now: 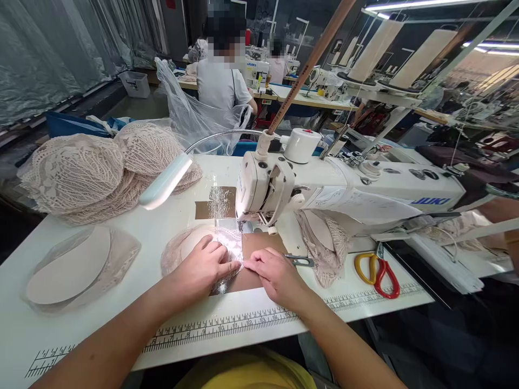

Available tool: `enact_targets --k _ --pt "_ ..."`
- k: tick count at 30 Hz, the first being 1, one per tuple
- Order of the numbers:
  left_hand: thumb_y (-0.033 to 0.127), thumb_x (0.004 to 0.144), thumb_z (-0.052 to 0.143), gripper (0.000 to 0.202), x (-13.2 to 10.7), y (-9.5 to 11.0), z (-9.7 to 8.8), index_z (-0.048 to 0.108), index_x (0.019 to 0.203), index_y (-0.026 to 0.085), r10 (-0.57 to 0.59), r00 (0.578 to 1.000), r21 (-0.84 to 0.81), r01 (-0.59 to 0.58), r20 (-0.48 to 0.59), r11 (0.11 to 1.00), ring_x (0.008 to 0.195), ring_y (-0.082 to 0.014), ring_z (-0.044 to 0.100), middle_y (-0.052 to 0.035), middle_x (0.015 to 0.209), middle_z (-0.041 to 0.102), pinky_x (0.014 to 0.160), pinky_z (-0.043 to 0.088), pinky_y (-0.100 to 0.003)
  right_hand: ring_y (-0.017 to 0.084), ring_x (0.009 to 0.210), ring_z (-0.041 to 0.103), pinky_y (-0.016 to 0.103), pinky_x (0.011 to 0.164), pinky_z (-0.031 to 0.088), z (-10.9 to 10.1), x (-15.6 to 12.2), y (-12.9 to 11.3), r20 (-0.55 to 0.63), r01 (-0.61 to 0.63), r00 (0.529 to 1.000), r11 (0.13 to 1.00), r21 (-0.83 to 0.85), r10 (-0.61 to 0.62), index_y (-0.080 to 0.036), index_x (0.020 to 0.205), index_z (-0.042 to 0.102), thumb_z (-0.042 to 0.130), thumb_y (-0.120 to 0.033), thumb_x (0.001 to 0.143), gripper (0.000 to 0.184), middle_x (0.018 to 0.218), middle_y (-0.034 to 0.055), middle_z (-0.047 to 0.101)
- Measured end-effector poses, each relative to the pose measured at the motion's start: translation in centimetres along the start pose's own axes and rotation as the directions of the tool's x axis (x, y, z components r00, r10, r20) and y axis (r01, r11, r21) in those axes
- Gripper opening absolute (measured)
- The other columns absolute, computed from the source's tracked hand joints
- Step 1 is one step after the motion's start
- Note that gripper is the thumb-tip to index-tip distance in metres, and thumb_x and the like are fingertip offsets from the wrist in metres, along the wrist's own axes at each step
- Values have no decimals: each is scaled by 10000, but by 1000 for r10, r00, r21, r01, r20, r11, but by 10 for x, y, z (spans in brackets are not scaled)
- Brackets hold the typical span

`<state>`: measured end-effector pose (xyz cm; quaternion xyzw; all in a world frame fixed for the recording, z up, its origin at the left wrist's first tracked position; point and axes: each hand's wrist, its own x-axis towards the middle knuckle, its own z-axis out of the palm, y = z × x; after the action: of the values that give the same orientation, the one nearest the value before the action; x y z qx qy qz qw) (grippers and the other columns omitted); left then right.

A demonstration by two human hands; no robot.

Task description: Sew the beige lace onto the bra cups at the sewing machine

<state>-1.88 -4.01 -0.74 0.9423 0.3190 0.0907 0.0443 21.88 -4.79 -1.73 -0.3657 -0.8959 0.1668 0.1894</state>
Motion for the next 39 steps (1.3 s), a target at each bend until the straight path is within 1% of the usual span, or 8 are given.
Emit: enact_targets --k 4,7,9,11,18,26,33,39 --pt "31 849 468 358 0 -1 0 621 1095 242 -20 1000 -69 19 -20 997 818 -206 443 -48 871 547 781 361 -362 179 766 417 289 664 300 4 2 -5 25 -3 1000 987 -162 7 -202 1081 648 462 34 793 416 855 42 562" --pt "64 867 469 335 3 -2 1 613 1128 217 -36 997 -123 28 -63 992 937 -222 503 -81 1102 595 823 398 -369 176 754 407 291 647 269 5 3 -6 30 -14 999 974 -226 22 -194 1043 649 486 12 790 364 838 39 556" --pt "83 866 472 366 6 -2 2 586 1198 183 -45 996 -110 36 -80 993 996 -240 525 -109 1240 575 833 423 -382 173 746 403 294 645 258 4 2 -6 24 -21 999 970 -242 27 -191 1016 649 490 -13 806 318 830 36 555" --pt "96 867 468 400 11 -2 3 561 1251 151 -64 996 -64 60 -66 996 1008 -259 544 -126 1303 563 816 449 -395 168 740 400 295 646 250 4 2 -5 16 -26 999 970 -243 31 -192 994 649 484 -25 818 294 823 31 553" --pt "50 847 458 411 19 3 11 592 1233 97 -101 995 59 102 -19 993 976 -264 572 -124 1319 581 828 494 -404 159 737 397 295 650 233 4 -1 -5 -13 -50 999 969 -242 48 -197 950 648 470 -39 839 264 806 19 540" --pt "50 835 478 392 21 3 12 619 1197 102 -108 994 65 110 -34 992 962 -266 573 -132 1316 579 816 504 -407 162 716 387 297 644 224 7 0 -4 -59 -54 997 967 -249 40 -194 942 651 452 -95 883 230 785 21 541" --pt "63 844 472 435 26 -10 5 578 1263 115 -94 995 52 94 -17 994 989 -274 550 -117 1333 573 826 493 -410 170 735 400 300 646 236 7 8 -2 -21 -109 994 956 -272 107 -192 1003 656 456 -103 890 247 811 27 555" --pt "57 852 461 436 27 -20 4 580 1267 115 -46 999 65 46 -8 997 1013 -262 537 -102 1344 572 857 484 -387 181 784 434 302 664 264 0 14 -1 69 -127 986 947 -296 153 -209 1052 647 469 -116 882 263 858 31 563"
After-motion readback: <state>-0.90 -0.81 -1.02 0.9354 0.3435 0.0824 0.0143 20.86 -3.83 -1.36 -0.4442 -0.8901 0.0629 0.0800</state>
